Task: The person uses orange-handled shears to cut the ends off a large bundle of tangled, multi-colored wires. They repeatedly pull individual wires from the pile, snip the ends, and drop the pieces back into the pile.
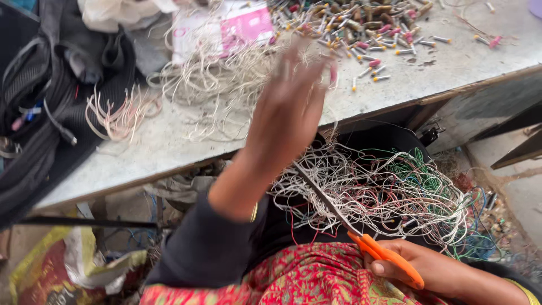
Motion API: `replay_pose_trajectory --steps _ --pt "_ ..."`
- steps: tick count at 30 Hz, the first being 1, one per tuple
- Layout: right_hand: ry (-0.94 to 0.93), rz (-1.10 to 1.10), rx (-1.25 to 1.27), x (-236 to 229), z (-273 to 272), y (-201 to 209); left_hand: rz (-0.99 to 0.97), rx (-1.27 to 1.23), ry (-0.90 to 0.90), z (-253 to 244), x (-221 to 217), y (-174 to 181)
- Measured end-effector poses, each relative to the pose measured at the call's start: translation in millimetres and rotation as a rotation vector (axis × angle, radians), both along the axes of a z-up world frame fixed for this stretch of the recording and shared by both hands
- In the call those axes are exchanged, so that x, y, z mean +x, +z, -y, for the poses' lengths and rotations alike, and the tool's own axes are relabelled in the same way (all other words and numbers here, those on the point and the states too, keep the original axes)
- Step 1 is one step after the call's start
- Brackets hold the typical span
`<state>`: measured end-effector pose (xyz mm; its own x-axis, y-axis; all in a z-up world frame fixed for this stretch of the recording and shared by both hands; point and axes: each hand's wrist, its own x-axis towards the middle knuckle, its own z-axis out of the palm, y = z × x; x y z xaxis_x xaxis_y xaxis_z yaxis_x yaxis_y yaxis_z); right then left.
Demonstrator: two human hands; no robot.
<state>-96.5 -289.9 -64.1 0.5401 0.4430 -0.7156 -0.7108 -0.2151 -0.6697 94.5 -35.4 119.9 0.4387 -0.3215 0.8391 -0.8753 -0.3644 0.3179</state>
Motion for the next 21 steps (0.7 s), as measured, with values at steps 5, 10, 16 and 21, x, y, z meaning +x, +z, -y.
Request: replay_pose_trajectory --steps 5,10,16,21 --pt "-0.029 0.031 0.017 -11 31 17 0.019 -0.061 -0.109 -22 -4 3" --pt "-0.097 0.132 0.099 -23 90 7 -0.396 0.149 -0.318 -46 -44 -39" --pt "-0.120 0.391 0.072 -24 121 -19 -0.665 0.266 -0.315 -49 -70 -105" --pt "-0.110 0.486 0.010 -23 108 -11 -0.593 0.362 -0.358 -33 -72 -136"
